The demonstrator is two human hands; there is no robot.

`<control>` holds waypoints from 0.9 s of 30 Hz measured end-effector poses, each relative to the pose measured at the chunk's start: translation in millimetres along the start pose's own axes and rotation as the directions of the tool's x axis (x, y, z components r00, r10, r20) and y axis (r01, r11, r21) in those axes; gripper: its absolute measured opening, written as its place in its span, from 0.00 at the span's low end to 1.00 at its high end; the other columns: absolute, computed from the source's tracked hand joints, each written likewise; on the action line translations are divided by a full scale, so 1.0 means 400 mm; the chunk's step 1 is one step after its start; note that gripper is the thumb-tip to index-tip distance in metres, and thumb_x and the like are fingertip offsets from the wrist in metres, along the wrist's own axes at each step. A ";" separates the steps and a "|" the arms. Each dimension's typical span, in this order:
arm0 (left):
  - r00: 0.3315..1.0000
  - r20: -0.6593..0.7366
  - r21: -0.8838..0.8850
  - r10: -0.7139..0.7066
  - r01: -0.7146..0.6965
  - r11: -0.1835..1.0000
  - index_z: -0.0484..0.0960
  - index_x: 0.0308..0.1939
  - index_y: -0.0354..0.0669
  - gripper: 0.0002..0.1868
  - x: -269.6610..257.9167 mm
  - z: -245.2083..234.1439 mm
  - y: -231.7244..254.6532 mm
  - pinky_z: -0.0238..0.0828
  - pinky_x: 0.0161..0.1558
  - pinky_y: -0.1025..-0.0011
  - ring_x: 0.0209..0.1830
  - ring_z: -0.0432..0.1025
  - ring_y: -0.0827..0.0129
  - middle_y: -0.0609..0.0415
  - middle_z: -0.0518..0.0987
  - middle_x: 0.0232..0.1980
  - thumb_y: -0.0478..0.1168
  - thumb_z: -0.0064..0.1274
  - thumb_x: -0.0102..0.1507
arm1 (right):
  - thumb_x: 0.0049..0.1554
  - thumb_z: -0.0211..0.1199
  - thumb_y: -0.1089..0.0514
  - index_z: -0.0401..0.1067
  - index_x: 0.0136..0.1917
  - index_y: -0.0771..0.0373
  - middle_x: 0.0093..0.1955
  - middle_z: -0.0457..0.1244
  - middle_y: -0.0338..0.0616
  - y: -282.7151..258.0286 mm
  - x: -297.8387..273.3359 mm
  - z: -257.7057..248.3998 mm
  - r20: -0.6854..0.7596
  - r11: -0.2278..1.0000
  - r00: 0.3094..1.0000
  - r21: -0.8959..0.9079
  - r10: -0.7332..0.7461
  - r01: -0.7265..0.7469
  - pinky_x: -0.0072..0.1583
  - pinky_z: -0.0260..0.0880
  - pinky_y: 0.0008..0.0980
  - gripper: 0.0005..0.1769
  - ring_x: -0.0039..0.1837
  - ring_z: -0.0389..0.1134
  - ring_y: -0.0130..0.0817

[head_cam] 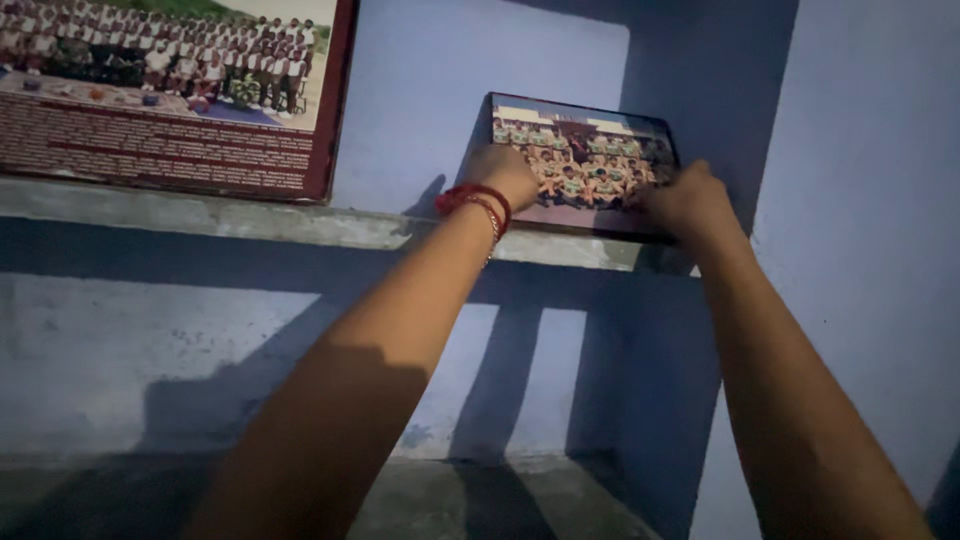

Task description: The person picks up framed photographs, a book, and a small box from a bed and arranges them on a wall-mounted shelf.

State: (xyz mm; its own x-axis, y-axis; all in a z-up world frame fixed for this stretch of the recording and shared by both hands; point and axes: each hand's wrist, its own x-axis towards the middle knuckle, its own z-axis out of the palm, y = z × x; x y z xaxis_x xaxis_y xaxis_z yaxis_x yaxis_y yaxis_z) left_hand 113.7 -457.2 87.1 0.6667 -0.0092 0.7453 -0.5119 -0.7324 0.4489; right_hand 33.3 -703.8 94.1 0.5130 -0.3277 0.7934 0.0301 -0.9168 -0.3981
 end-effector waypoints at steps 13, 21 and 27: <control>0.996 0.081 0.322 -0.043 0.015 0.947 0.82 0.55 0.41 0.31 0.103 -0.043 -0.058 0.76 0.55 0.62 0.56 0.78 0.54 0.47 0.82 0.56 0.53 0.71 0.54 | 0.42 0.83 0.41 0.63 0.67 0.71 0.63 0.62 0.73 -0.002 0.010 0.054 -0.044 0.953 0.955 -0.095 -0.293 0.288 0.65 0.64 0.48 0.51 0.66 0.63 0.66; 0.997 -0.070 0.057 -0.019 0.023 0.998 0.86 0.49 0.38 0.15 0.082 -0.017 -0.080 0.78 0.53 0.64 0.53 0.81 0.56 0.44 0.86 0.49 0.43 0.57 0.64 | 0.44 0.78 0.45 0.71 0.64 0.63 0.56 0.70 0.60 -0.006 -0.020 0.036 0.051 0.957 0.959 -0.069 -0.279 0.282 0.60 0.70 0.46 0.39 0.59 0.71 0.56; 0.979 -0.192 0.087 0.062 -0.046 0.995 0.86 0.44 0.37 0.12 0.010 -0.034 -0.055 0.78 0.48 0.58 0.50 0.78 0.47 0.38 0.82 0.47 0.38 0.58 0.59 | 0.49 0.72 0.52 0.80 0.54 0.65 0.51 0.70 0.62 0.010 -0.033 0.037 -0.079 0.942 0.941 0.037 -0.330 0.334 0.58 0.71 0.46 0.22 0.56 0.73 0.56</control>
State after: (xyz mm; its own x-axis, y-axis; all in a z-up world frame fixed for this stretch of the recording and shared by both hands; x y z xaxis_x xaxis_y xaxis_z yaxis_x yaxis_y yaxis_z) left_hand 120.1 -431.8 87.1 0.5172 0.0767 0.8524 -0.4929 -0.7875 0.3700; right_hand 39.5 -699.8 75.3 0.4046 -0.0237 0.9142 0.2313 -0.9645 -0.1273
